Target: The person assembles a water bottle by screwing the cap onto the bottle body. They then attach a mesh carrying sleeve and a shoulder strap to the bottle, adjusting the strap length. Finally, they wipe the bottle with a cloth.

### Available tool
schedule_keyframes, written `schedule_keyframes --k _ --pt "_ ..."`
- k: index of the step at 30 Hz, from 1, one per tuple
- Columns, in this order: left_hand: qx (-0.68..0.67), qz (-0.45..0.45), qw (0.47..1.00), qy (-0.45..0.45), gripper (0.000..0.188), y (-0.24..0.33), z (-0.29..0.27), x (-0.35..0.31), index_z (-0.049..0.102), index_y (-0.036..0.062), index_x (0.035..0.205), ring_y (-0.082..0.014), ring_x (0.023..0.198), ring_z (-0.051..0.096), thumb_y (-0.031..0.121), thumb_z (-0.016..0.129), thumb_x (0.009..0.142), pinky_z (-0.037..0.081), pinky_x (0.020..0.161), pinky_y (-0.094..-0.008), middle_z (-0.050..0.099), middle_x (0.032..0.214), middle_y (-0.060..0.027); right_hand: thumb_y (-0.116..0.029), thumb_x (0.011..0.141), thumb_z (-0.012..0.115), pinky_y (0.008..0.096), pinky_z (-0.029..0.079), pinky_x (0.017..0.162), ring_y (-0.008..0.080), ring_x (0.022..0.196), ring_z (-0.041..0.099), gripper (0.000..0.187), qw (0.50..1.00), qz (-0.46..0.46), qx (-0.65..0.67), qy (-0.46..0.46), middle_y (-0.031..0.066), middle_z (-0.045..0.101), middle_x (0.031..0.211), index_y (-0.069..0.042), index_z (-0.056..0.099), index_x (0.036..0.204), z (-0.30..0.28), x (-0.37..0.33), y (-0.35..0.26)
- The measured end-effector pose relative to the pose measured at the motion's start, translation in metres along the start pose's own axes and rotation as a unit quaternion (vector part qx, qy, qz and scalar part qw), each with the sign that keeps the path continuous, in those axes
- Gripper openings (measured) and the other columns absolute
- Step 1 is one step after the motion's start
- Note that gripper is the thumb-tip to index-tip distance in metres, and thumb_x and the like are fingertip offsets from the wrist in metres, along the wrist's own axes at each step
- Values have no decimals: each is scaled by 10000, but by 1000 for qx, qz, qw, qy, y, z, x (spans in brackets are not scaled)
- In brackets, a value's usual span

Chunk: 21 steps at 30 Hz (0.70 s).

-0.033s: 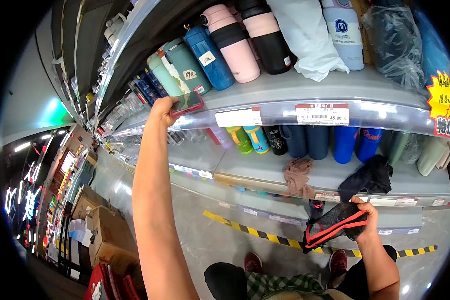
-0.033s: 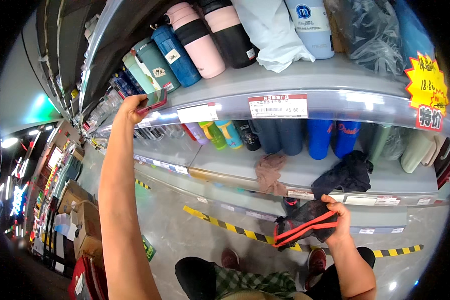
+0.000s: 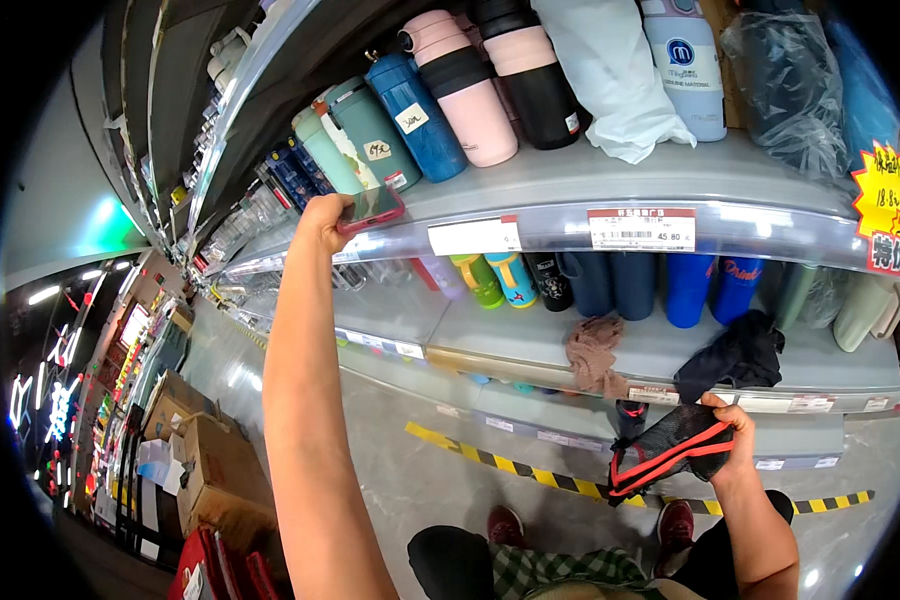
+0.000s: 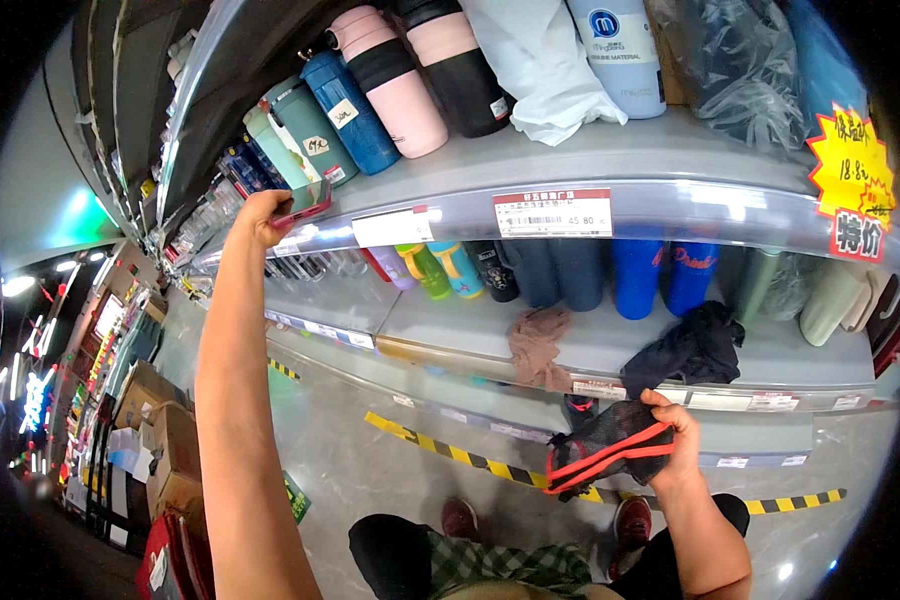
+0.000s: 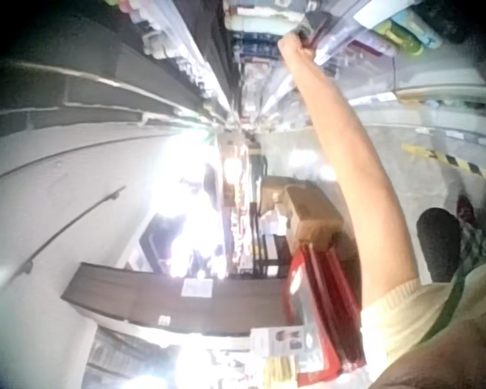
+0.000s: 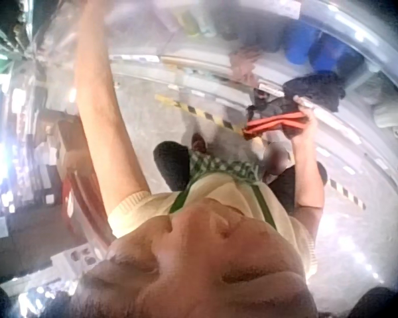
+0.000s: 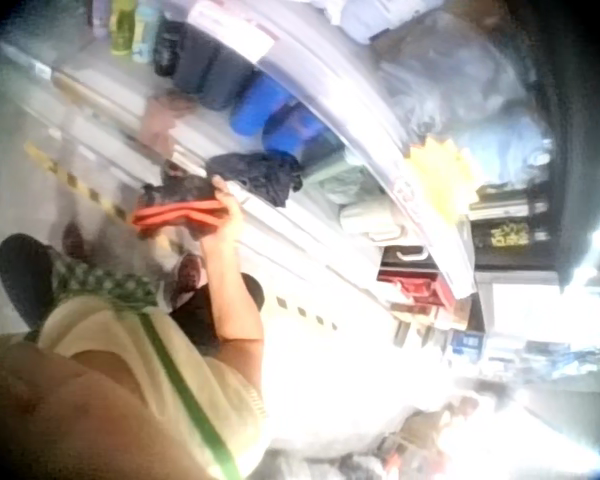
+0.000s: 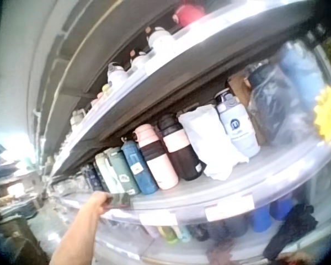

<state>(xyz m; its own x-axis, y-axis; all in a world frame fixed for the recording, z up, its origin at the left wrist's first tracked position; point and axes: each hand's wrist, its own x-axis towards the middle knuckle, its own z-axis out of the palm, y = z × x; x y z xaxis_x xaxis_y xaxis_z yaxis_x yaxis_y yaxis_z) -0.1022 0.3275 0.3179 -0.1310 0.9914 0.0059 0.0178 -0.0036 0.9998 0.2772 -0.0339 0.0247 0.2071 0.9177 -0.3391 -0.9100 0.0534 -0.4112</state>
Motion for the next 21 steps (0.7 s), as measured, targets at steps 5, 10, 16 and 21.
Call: schedule_keyframes --k 5,10,16,21 --pt "164 -2 983 78 124 0 -16 24 511 46 750 -152 457 500 120 554 840 338 349 -235 512 628 -56 -112 680 536 419 529 757 297 789 630 275 1000 6 -2 11 105 627 858 -37 628 928 8 -5 0" --pt "127 42 989 62 227 -8 -11 15 555 -16 866 -177 537 528 208 588 864 404 429 -317 526 719 -75 -131 702 540 431 526 781 313 827 639 311 1000 -15 -10 19 135 643 907 -23 638 977 -2 -1 0" --pt "124 119 973 156 355 -9 -49 3 574 95 950 -128 563 525 438 545 868 318 416 -225 585 808 -38 -170 709 536 454 498 817 325 853 615 344 999 -3 -23 27 168 630 936 -27 636 1005 6 -9 4" --pt "28 380 904 193 259 -74 -18 -98 575 24 1041 -96 579 474 246 489 936 337 484 -215 606 872 -61 -190 721 541 444 467 883 341 947 591 420 1000 -1 -6 -5 217 602 1048 8 583 1089 -1 -11 -6"
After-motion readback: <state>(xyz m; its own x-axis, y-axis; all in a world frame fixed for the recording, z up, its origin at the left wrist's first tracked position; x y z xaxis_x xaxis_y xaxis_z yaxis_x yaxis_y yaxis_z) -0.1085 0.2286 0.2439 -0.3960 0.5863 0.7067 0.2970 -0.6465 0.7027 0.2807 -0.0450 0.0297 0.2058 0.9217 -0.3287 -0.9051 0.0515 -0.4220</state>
